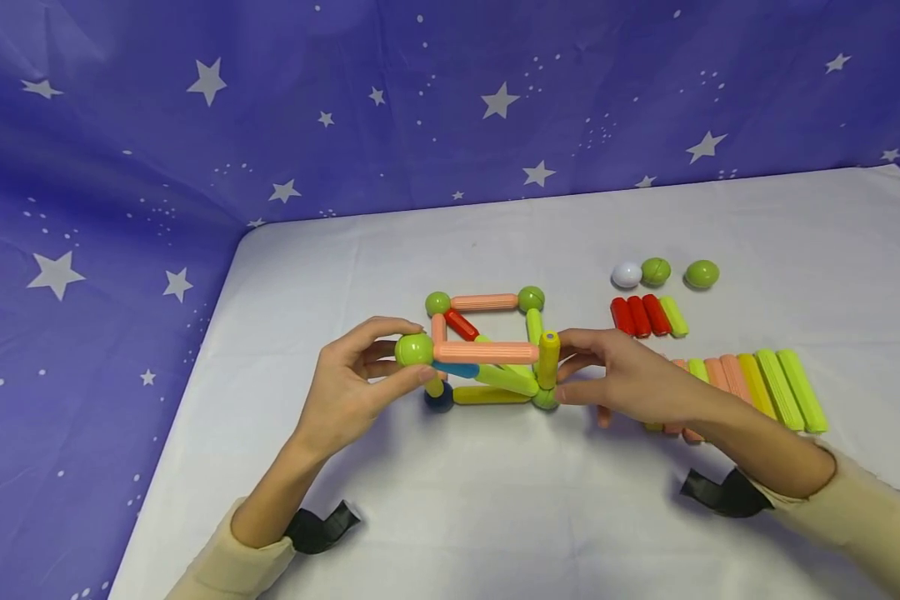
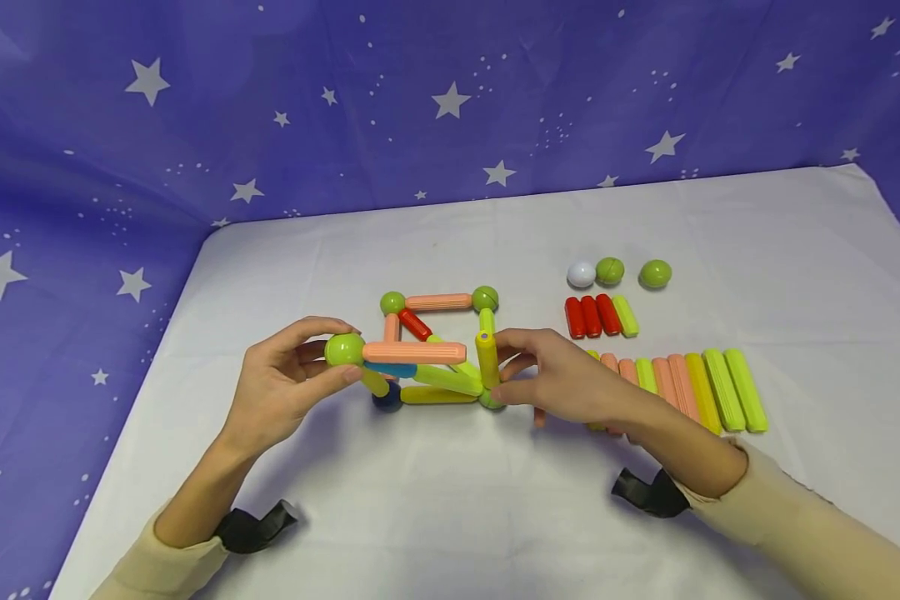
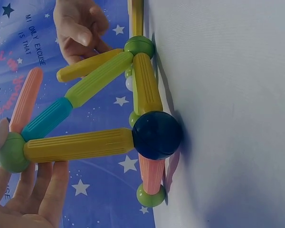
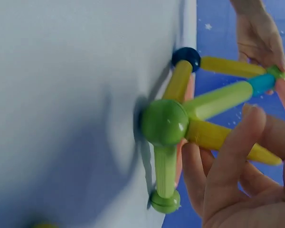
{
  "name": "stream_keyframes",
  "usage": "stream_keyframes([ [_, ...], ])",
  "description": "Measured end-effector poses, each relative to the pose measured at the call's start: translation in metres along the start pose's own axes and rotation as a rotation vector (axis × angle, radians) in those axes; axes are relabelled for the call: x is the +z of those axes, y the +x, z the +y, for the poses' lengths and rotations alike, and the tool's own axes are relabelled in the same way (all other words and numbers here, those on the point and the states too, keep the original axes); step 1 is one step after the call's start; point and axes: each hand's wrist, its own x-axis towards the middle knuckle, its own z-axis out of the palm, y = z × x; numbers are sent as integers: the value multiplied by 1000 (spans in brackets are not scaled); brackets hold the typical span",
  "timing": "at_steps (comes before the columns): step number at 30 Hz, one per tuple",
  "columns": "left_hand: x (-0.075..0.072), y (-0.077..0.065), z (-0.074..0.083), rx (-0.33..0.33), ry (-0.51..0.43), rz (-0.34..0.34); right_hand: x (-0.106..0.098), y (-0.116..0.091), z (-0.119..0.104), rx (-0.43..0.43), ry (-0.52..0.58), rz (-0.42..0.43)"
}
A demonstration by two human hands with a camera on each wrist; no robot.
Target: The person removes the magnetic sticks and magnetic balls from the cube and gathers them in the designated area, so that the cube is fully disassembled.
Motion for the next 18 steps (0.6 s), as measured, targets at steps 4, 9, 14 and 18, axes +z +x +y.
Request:
stream_keyframes([
  [4, 1, 1, 0, 6, 3, 0, 8, 4, 2, -5, -59, 45],
  [9, 2, 1, 0, 21, 8, -4, 10, 5, 3, -26, -114, 83],
  [14, 1, 0, 0, 18, 14, -1, 8, 5, 2, -45, -119, 111],
  [18, 1, 0, 0, 14, 17, -1, 5, 3, 0, -56, -153, 162],
])
